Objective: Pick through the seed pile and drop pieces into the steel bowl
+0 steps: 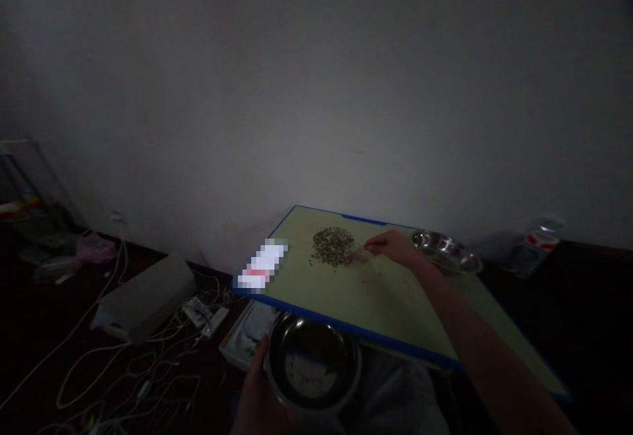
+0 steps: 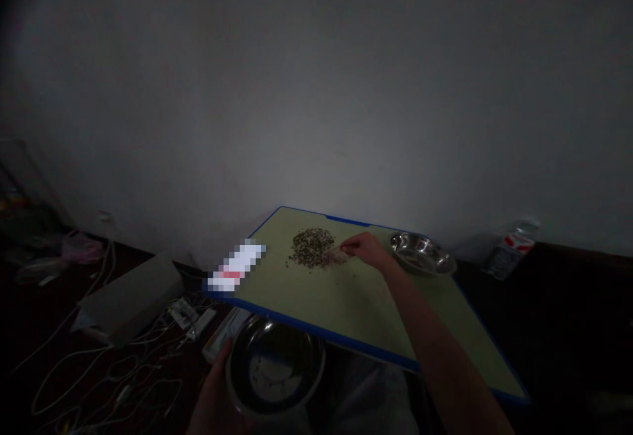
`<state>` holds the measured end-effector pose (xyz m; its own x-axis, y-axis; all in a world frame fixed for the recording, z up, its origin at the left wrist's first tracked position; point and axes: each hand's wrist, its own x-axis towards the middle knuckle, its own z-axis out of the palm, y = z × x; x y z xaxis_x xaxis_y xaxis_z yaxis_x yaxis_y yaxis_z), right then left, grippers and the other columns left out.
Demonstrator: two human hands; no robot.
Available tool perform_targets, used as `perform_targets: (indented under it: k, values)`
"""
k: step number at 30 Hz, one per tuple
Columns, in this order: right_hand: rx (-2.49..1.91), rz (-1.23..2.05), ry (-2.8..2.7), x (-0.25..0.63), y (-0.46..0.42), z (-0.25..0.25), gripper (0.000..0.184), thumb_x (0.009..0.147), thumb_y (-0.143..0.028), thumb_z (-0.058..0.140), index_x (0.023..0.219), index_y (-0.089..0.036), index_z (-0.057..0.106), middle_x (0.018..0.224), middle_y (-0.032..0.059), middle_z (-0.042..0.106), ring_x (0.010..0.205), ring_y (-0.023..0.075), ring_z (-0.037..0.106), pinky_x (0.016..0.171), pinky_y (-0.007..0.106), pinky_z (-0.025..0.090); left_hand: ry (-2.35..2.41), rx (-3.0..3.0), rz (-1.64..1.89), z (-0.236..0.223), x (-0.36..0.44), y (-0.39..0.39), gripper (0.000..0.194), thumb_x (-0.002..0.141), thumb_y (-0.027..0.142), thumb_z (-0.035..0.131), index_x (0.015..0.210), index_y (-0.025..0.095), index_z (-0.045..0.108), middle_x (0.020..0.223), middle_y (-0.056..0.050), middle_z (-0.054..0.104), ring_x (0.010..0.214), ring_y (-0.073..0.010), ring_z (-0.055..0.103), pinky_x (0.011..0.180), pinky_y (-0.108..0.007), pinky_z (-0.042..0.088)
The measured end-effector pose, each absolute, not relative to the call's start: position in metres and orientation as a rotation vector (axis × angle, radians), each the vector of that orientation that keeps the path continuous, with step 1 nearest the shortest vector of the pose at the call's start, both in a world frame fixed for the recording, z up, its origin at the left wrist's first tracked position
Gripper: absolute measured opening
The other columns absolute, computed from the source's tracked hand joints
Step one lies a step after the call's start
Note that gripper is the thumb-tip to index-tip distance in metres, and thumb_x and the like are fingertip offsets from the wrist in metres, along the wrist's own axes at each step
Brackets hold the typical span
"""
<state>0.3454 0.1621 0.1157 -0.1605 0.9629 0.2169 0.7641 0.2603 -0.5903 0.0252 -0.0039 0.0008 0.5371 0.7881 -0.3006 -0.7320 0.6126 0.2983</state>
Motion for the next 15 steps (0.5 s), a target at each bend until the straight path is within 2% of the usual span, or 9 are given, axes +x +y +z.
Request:
perform_targets:
  k: [3,7,10,12,15]
  values:
    - [-1.537,0.568,-2.035,0.351,0.133,0.124,0.023,0.071,-0.034,0.06,0.077,-0.017,0.076,0.063,0.0026,0.071,0.061,0.0172,0.065,0.061,0.027,0.051,0.393,0.133,0.891,0.001,0.027,-0.004,0.04,0.078,0.051,0.052,0.096,0.021,0.073,0.087,-0.008,0.078,0.118,-0.0316,0.055,0.108,-0.051,0.025]
    - [-1.521,0.583,-2.14,0.351,0.095,0.121,0.024,0.075,-0.035,0.056,0.074,-0.021,0.075,0.063,0.0018,0.07,0.059,0.017,0.063,0.059,0.027,0.049,0.337,0.118,0.792,0.0,0.029,-0.005,0.05,0.075,0.06,0.051,0.097,0.02,0.072,0.087,-0.01,0.078,0.121,-0.0336,0.052,0.107,-0.052,0.026]
    - [-1.531,0.592,-2.14,0.348,0.085,0.112,0.026,0.077,-0.034,0.052,0.076,-0.021,0.075,0.064,0.0015,0.07,0.061,0.0176,0.064,0.06,0.027,0.048,0.426,0.162,0.845,-0.003,0.032,-0.006,0.037,0.076,0.048,0.056,0.096,0.021,0.072,0.084,-0.01,0.077,0.121,-0.0348,0.052,0.106,-0.057,0.025]
    - [-1.535,0.578,-2.137,0.346,0.088,0.106,0.025,0.078,-0.032,0.053,0.077,-0.021,0.075,0.066,0.0014,0.071,0.064,0.0178,0.064,0.062,0.027,0.048,0.445,0.176,0.861,-0.004,0.032,-0.006,0.036,0.075,0.046,0.059,0.097,0.02,0.071,0.086,-0.01,0.077,0.12,-0.0353,0.052,0.105,-0.058,0.025]
    - [-1.528,0.54,-2.151,0.344,0.102,0.101,0.024,0.077,-0.029,0.054,0.078,-0.019,0.075,0.069,0.0018,0.072,0.066,0.0179,0.065,0.064,0.028,0.048,0.361,0.133,0.789,-0.002,0.029,-0.005,0.049,0.071,0.059,0.058,0.097,0.02,0.072,0.086,-0.012,0.077,0.12,-0.0353,0.052,0.105,-0.054,0.028]
